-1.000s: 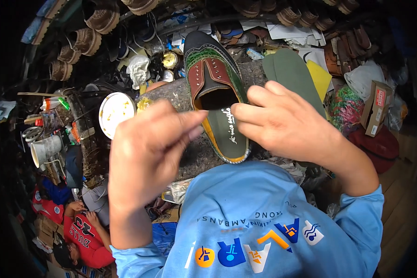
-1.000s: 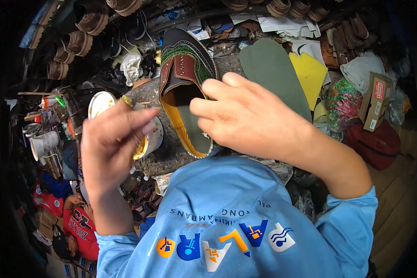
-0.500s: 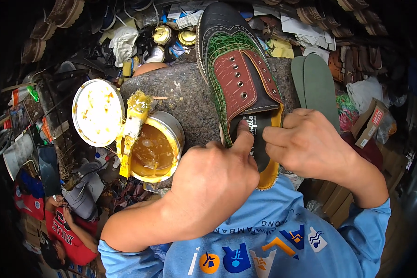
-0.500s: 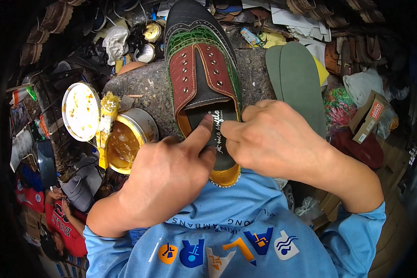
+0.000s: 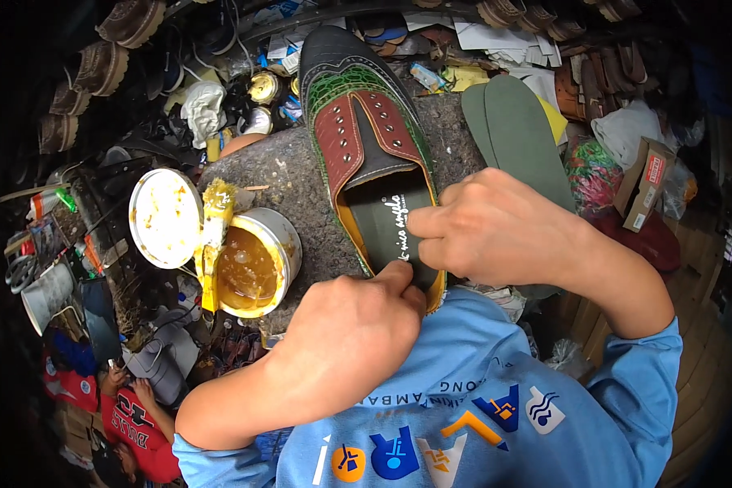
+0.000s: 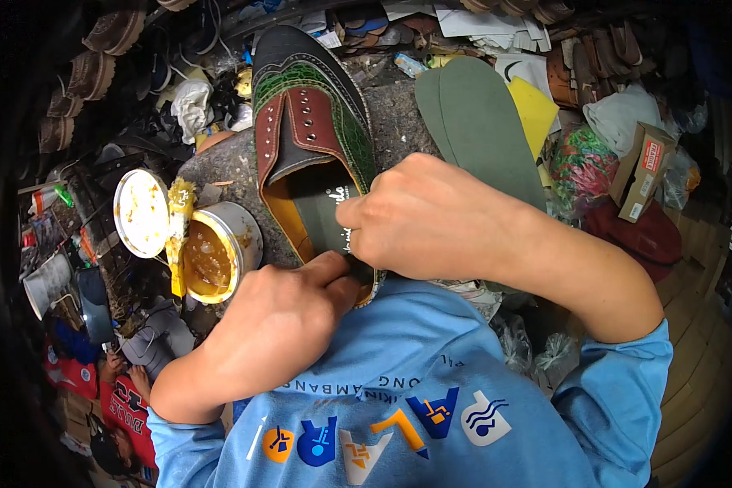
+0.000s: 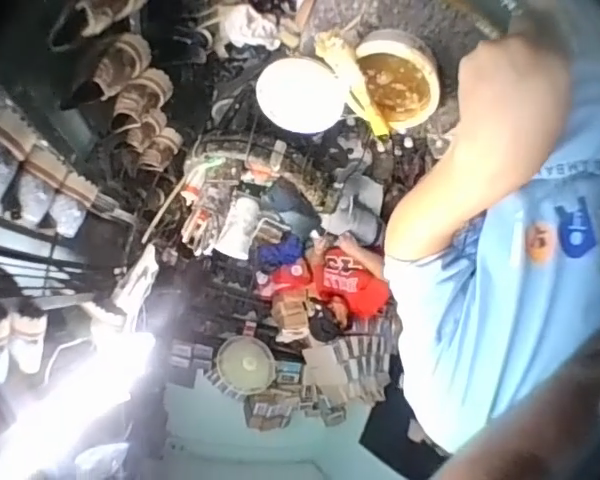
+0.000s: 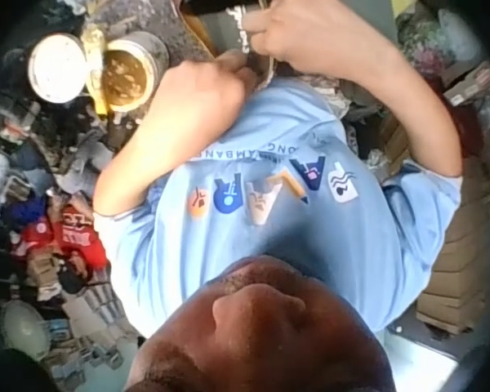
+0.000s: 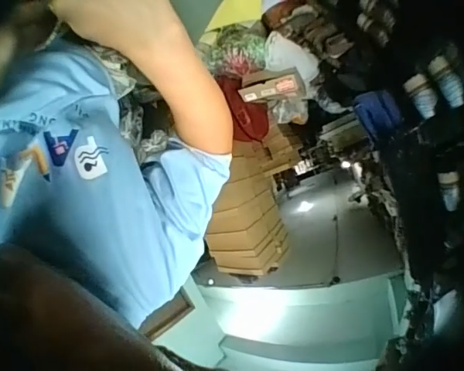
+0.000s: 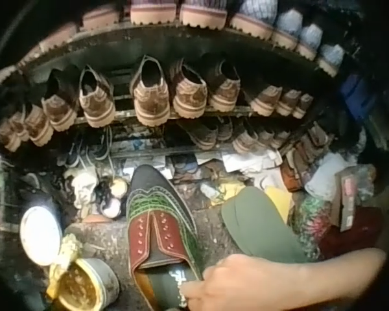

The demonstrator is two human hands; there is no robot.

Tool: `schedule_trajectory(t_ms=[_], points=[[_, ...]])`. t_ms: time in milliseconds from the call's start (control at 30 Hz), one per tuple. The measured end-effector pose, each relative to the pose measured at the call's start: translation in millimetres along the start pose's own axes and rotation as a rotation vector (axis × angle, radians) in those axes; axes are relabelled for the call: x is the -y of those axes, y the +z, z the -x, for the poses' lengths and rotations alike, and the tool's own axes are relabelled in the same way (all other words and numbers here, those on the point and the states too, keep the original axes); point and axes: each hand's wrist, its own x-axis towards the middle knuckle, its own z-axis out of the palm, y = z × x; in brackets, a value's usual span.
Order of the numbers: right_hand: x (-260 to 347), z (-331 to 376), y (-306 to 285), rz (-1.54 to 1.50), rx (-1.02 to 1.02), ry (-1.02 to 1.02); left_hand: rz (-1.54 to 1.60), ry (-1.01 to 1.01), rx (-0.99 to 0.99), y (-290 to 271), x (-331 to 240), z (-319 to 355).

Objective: Applying adhesive to the interior of a shoe and inserting a matching insole.

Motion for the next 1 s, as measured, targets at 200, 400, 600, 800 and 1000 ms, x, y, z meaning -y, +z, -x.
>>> schedule_trajectory(t_ms=[200,400,600,800,1000], points=[[-8,-5,-5,-0.042,0.069,-0.050,0.000,-0.063,-0.069,17,1,-3],[-3,-3,-3,-0.009,0.117,-0.007,-0.057,-0.094,-0.076,19,-4,-8],[45,15,-5,0.042,-0.085,0.069,-0.029,-0.027,-0.207,13,6,4],[89,8,6,0.023,-0.026,0.294,0.052,-0.013,-0.714,1,15,30],[88,-2,12,-0.050,-0.090,0.365,0.144,-0.178,-1.079,4,33,81]])
